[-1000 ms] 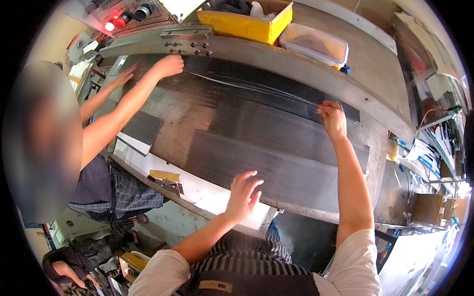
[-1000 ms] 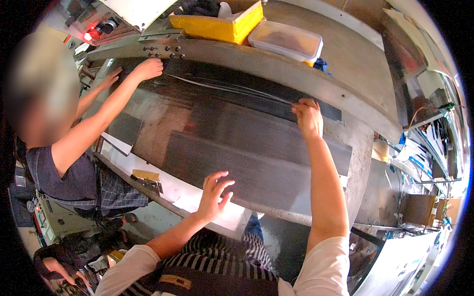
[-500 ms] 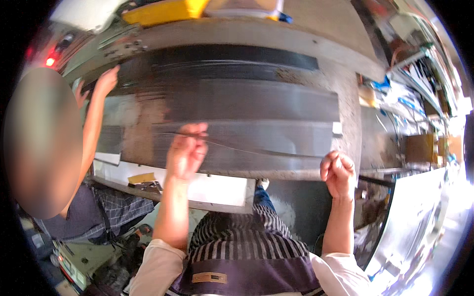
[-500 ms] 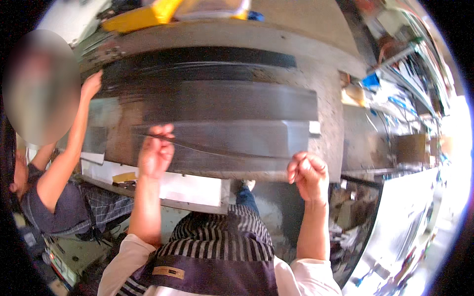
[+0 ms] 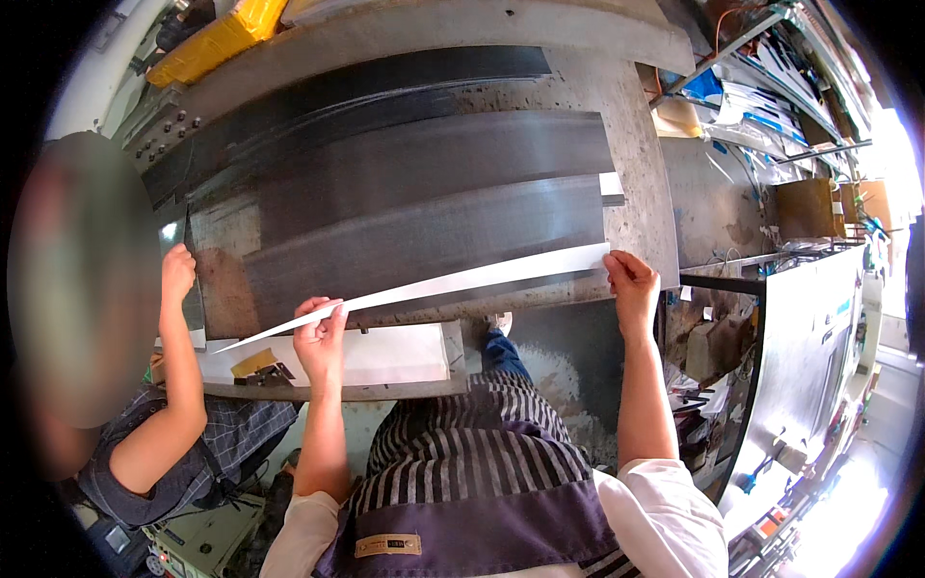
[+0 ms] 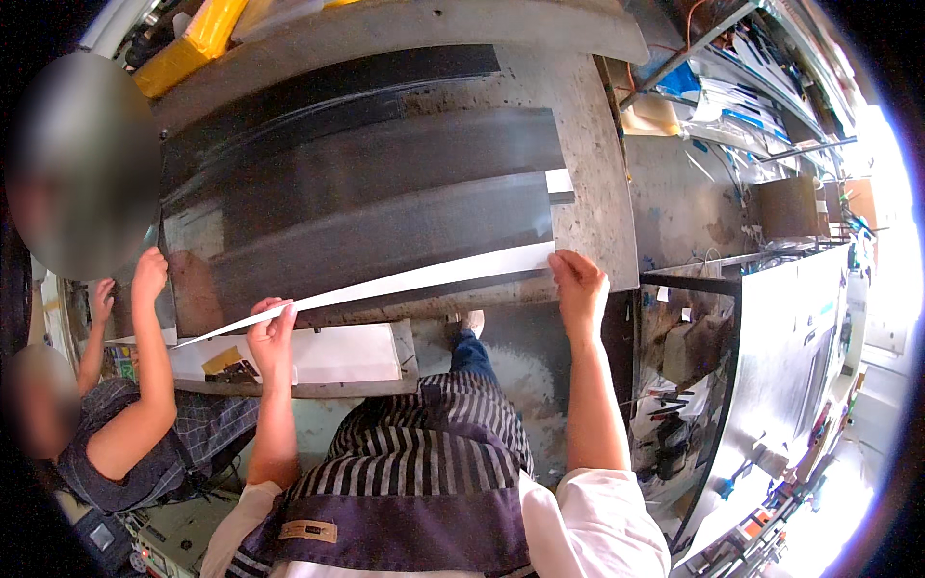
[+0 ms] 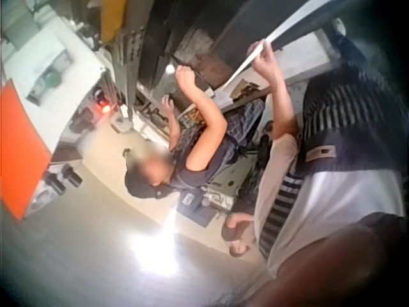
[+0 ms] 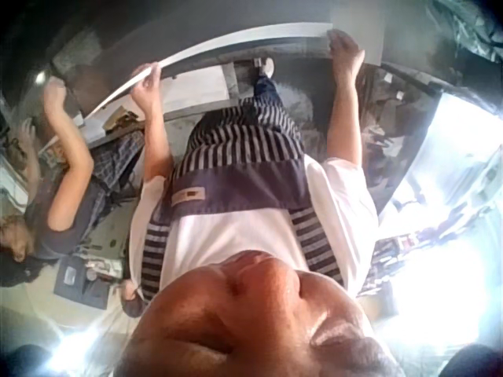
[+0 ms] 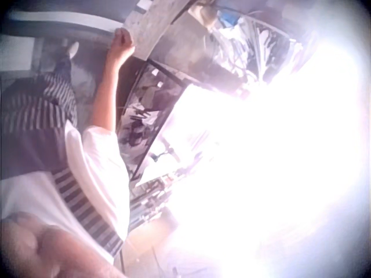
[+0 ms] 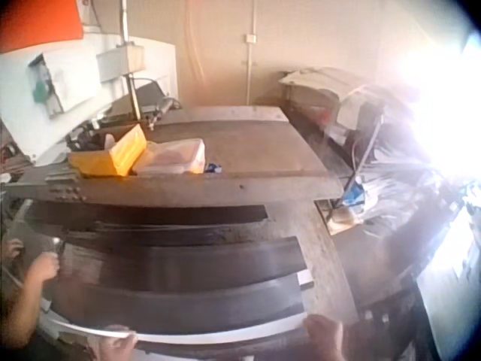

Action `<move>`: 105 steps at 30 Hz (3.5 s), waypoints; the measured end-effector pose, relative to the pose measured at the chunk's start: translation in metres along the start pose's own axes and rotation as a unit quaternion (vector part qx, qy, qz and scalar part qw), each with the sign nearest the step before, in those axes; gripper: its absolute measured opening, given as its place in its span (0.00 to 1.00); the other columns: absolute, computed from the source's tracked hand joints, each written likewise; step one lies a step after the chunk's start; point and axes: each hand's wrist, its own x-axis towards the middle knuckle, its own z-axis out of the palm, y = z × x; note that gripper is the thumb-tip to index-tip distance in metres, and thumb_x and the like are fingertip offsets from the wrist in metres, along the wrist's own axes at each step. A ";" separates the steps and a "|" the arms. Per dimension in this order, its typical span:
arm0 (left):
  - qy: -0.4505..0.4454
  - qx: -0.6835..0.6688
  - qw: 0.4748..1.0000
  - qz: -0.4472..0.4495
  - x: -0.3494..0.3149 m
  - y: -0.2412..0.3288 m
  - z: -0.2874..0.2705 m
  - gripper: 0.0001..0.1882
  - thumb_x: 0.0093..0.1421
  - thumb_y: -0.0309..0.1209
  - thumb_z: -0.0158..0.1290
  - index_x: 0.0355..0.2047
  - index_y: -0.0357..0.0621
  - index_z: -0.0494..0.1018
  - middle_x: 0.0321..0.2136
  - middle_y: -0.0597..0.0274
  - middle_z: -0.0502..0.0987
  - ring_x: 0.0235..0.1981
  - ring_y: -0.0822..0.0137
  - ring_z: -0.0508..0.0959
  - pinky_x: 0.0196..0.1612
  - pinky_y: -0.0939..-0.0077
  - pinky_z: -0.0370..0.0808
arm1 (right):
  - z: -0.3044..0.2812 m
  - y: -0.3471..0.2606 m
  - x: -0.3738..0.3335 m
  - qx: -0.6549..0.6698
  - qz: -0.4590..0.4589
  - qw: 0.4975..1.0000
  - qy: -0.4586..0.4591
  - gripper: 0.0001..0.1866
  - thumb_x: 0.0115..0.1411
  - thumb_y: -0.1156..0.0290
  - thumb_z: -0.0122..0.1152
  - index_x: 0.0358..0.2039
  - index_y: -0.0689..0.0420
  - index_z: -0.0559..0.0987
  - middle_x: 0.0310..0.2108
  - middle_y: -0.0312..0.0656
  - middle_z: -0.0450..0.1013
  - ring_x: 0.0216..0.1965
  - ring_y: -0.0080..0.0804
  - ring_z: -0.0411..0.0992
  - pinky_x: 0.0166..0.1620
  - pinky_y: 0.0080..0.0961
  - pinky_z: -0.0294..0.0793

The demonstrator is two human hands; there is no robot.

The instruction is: The person repeatedly places long white tape strips across a large dark sheet on a workbench, smoothing each strip with both hands. A coworker performs the same action on an adjacent section of the sheet.

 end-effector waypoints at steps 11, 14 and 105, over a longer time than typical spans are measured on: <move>0.050 0.166 0.981 0.092 -0.008 -0.004 0.019 0.08 0.51 0.27 0.64 0.30 0.38 0.78 0.39 0.64 0.72 0.40 0.66 0.72 0.46 0.72 0.69 | 0.014 0.020 0.002 -0.100 -0.057 0.986 0.118 0.09 0.51 0.71 0.67 0.32 0.62 0.81 0.22 0.38 0.76 0.24 0.21 0.71 0.32 0.20 0.72; 0.061 0.185 0.975 0.104 -0.009 -0.002 0.021 0.08 0.51 0.27 0.64 0.29 0.38 0.78 0.39 0.65 0.72 0.40 0.67 0.72 0.46 0.72 0.69 | 0.015 0.024 0.002 -0.095 -0.059 0.985 0.128 0.09 0.52 0.71 0.67 0.31 0.62 0.81 0.22 0.38 0.76 0.24 0.21 0.71 0.32 0.20 0.72; -0.041 0.285 0.921 0.264 0.006 -0.047 -0.116 0.20 0.57 0.25 0.53 0.51 0.47 0.73 0.46 0.56 0.71 0.46 0.55 0.73 0.49 0.63 0.72 | 0.179 -0.032 -0.092 -0.254 -0.529 0.781 -0.215 0.15 0.48 0.73 0.63 0.39 0.48 0.83 0.34 0.37 0.67 0.33 0.35 0.69 0.37 0.34 0.70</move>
